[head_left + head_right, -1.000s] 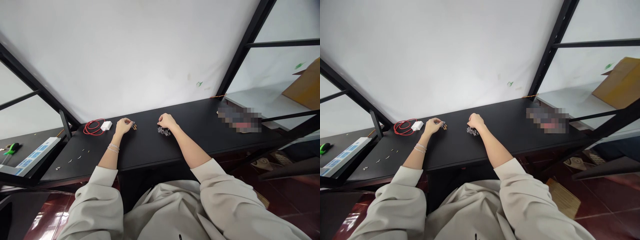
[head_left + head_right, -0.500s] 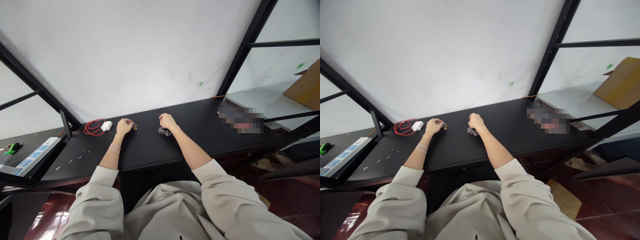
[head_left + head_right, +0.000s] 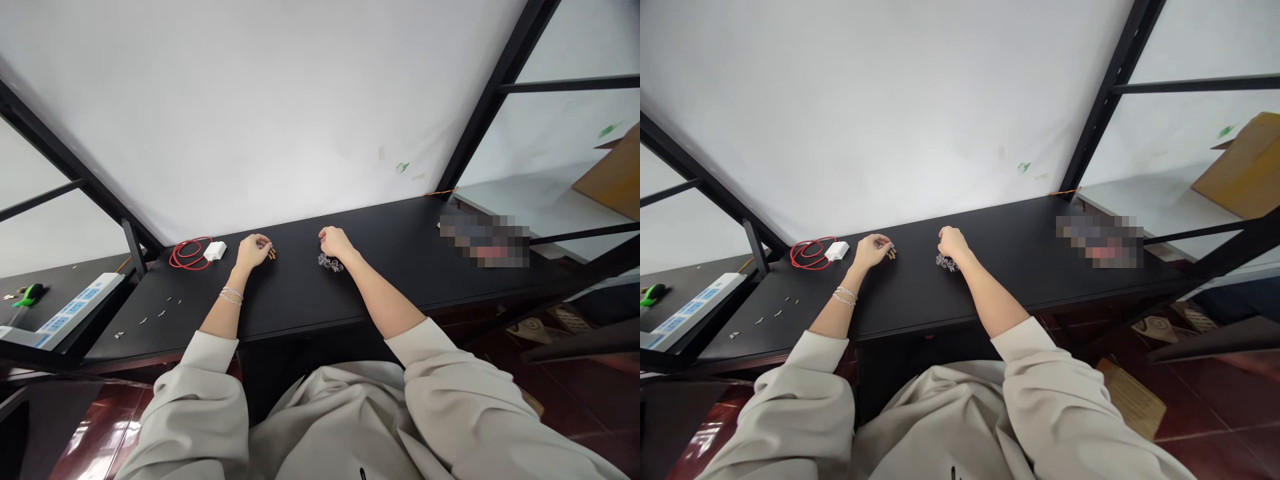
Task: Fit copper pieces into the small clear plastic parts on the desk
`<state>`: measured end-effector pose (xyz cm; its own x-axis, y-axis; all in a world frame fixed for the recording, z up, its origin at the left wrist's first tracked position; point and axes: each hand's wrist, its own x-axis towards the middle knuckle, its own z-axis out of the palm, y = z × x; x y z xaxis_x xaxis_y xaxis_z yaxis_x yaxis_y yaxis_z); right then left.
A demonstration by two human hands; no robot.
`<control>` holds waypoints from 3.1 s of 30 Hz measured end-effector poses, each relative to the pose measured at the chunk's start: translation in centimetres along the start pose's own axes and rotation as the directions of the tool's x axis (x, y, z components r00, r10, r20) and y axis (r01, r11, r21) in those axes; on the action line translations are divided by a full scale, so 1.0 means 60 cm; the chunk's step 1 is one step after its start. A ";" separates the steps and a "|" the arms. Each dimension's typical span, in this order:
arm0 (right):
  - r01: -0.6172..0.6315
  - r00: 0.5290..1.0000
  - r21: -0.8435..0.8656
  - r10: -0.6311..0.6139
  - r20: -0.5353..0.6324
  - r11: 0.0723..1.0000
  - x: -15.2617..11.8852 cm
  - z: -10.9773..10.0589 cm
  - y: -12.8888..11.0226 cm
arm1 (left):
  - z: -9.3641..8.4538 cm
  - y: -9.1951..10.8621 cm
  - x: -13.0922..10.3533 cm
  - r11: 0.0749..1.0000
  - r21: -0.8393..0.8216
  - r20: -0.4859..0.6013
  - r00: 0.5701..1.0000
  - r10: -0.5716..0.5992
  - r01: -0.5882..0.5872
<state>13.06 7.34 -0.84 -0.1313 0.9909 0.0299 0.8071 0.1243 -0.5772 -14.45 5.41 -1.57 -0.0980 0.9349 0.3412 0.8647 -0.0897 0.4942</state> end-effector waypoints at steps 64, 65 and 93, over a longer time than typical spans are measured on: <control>0.175 0.980 0.454 -0.111 -0.164 0.874 -0.005 0.013 -0.029 | 0.031 0.046 -0.021 0.865 -0.496 0.092 0.995 -0.032 0.073; 0.182 0.981 0.494 -0.126 -0.145 0.850 -0.006 0.015 -0.029 | 0.034 0.049 -0.022 0.844 -0.533 0.097 0.995 -0.015 0.065; 0.119 0.956 0.782 -0.282 0.075 0.611 -0.007 0.045 -0.034 | 0.047 0.061 -0.032 0.752 -0.658 0.129 0.977 0.171 -0.045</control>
<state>9.94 6.56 -1.87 -0.3964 0.9088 0.1302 0.0275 0.1535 -0.9878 -9.73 4.27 -2.68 0.1158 0.9420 0.3151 0.3300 -0.3357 0.8823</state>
